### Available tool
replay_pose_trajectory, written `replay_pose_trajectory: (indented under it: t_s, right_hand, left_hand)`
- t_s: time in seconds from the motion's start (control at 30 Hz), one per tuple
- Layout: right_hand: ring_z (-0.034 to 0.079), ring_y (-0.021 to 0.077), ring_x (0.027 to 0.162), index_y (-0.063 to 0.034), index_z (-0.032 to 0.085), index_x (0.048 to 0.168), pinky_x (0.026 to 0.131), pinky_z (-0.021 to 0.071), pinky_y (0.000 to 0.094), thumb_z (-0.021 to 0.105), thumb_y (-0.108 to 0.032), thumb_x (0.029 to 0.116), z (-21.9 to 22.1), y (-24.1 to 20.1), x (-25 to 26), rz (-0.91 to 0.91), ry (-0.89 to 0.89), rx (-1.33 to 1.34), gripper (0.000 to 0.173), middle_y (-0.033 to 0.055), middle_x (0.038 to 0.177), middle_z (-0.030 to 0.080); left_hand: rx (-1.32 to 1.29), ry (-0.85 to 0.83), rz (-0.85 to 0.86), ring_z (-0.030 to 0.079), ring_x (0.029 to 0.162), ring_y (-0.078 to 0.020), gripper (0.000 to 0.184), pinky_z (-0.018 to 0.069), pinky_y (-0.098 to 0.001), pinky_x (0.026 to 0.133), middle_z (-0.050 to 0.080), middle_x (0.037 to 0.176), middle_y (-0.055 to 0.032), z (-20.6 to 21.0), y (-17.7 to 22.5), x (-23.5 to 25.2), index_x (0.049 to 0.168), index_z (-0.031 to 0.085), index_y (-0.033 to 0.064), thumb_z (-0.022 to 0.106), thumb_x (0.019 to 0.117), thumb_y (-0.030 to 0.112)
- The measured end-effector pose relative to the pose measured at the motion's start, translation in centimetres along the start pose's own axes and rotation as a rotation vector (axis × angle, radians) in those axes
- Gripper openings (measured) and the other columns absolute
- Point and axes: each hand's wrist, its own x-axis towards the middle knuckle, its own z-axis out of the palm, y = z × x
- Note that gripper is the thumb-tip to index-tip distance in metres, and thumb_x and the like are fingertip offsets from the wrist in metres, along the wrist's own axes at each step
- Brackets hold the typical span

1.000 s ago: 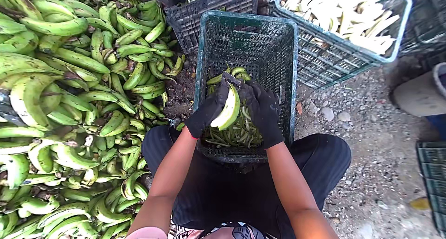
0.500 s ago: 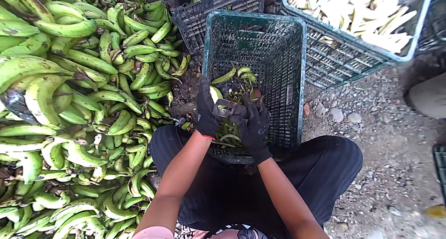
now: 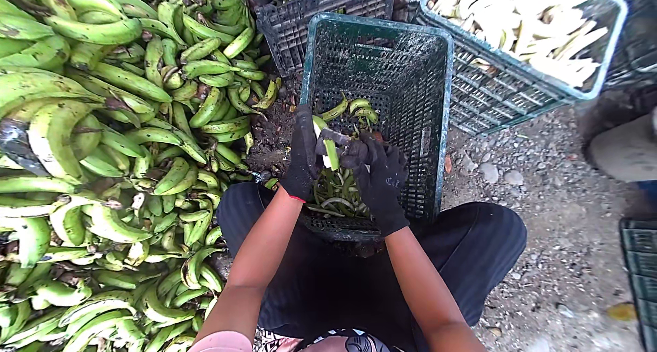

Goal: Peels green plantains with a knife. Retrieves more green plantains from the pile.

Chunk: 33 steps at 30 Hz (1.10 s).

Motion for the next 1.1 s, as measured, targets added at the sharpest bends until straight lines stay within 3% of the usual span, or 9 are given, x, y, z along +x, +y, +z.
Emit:
replay_pose_trajectory:
  t_s: [0.1, 0.17, 0.23, 0.3, 0.4, 0.53, 0.7, 0.87, 1.1]
  right_hand:
    - [0.055, 0.0474, 0.117, -0.0311, 0.048, 0.153, 0.087, 0.0415, 0.0688, 0.047, -0.070, 0.0954, 0.0, -0.2, 0.0, -0.078, 0.105, -0.057, 0.070, 0.0225, 0.130, 0.059]
    - [0.057, 0.0477, 0.115, -0.0293, 0.054, 0.149, 0.083, 0.0436, 0.0670, 0.041, -0.068, 0.0982, -0.5, -0.8, 0.6, -0.043, 0.100, -0.037, 0.066, 0.0227, 0.128, 0.061]
    - [0.060, 0.0475, 0.113, -0.0288, 0.062, 0.143, 0.083, 0.0452, 0.0670, 0.033, -0.070, 0.0985, -1.1, -1.3, 2.1, 0.023, 0.074, -0.018, 0.067, 0.0234, 0.123, 0.066]
    - [0.060, 0.0466, 0.111, -0.0306, 0.063, 0.142, 0.083, 0.0442, 0.0659, 0.034, -0.073, 0.0973, -1.6, -1.4, 2.8, 0.000, 0.083, -0.024, 0.068, 0.0237, 0.121, 0.066]
    - [0.060, 0.0449, 0.113, -0.0333, 0.063, 0.142, 0.086, 0.0422, 0.0654, 0.041, -0.070, 0.0952, -1.8, -1.3, 2.9, -0.065, 0.164, -0.089, 0.063, 0.0204, 0.122, 0.066]
    - [0.059, 0.0450, 0.114, -0.0306, 0.063, 0.142, 0.086, 0.0426, 0.0659, 0.041, -0.069, 0.0966, -1.5, -1.3, 2.4, -0.025, 0.122, -0.017, 0.063, 0.0210, 0.123, 0.066]
    - [0.061, 0.0443, 0.113, -0.0317, 0.061, 0.143, 0.084, 0.0459, 0.0669, 0.030, -0.064, 0.1020, -2.6, -0.9, 3.7, 0.089, -0.028, 0.098, 0.061, 0.0203, 0.125, 0.067]
    - [0.059, 0.0372, 0.123, -0.0275, 0.061, 0.143, 0.095, 0.0445, 0.0653, 0.027, -0.066, 0.1012, -2.7, -0.1, 3.6, 0.077, -0.139, 0.222, 0.066, 0.0152, 0.133, 0.065]
    - [0.061, 0.0299, 0.122, -0.0254, 0.063, 0.141, 0.095, 0.0460, 0.0610, 0.029, -0.065, 0.1028, -2.0, 0.2, 3.4, 0.141, -0.192, 0.340, 0.064, 0.0105, 0.130, 0.067]
  left_hand:
    - [-0.040, 0.035, -0.054, 0.062, 0.065, -0.0086, 0.050, 0.0564, -0.0270, 0.059, 0.062, 0.080, -0.0007, 0.2, 0.7, -0.1, 0.115, 0.055, 0.0092, 0.021, 0.1112, 0.045]
    - [0.077, 0.009, 0.020, 0.061, 0.069, -0.0073, 0.046, 0.0561, -0.0257, 0.062, 0.061, 0.088, -0.0027, 0.6, 0.8, -0.1, 0.122, 0.054, 0.0043, 0.022, 0.1119, 0.035]
    - [0.214, -0.084, 0.120, 0.062, 0.095, -0.0092, 0.044, 0.0543, -0.0290, 0.087, 0.063, 0.112, -0.0104, 0.5, 0.4, -0.2, 0.132, 0.051, -0.0039, 0.025, 0.1119, 0.026]
    - [0.348, -0.161, 0.236, 0.060, 0.105, -0.0082, 0.045, 0.0519, -0.0282, 0.094, 0.061, 0.119, -0.0115, 0.2, 0.5, -0.2, 0.135, 0.049, -0.0053, 0.025, 0.1105, 0.024]
    - [0.423, -0.216, 0.277, 0.060, 0.107, -0.0083, 0.048, 0.0523, -0.0282, 0.093, 0.060, 0.123, -0.0107, -0.6, 0.6, 0.2, 0.137, 0.048, -0.0025, 0.026, 0.1088, 0.030]
    - [0.583, -0.160, 0.405, 0.058, 0.116, -0.0101, 0.055, 0.0465, -0.0271, 0.102, 0.061, 0.130, -0.0158, -0.1, 0.7, -0.3, 0.136, 0.053, -0.0055, 0.019, 0.1090, 0.029]
    - [0.929, -0.182, 0.464, 0.057, 0.126, -0.0339, 0.052, 0.0394, -0.0411, 0.111, 0.058, 0.132, -0.0341, 0.3, 1.6, -2.3, 0.139, 0.049, -0.0158, 0.024, 0.1102, 0.020]
    - [0.827, -0.264, 0.535, 0.059, 0.122, -0.0142, 0.053, 0.0423, -0.0271, 0.109, 0.063, 0.129, -0.0236, -0.5, 1.6, -1.9, 0.136, 0.054, -0.0110, 0.026, 0.1090, 0.024]
    - [0.970, -0.265, 0.484, 0.058, 0.128, -0.0283, 0.049, 0.0400, -0.0352, 0.112, 0.059, 0.134, -0.0312, -0.2, 1.6, -2.4, 0.142, 0.048, -0.0139, 0.035, 0.1073, 0.018]
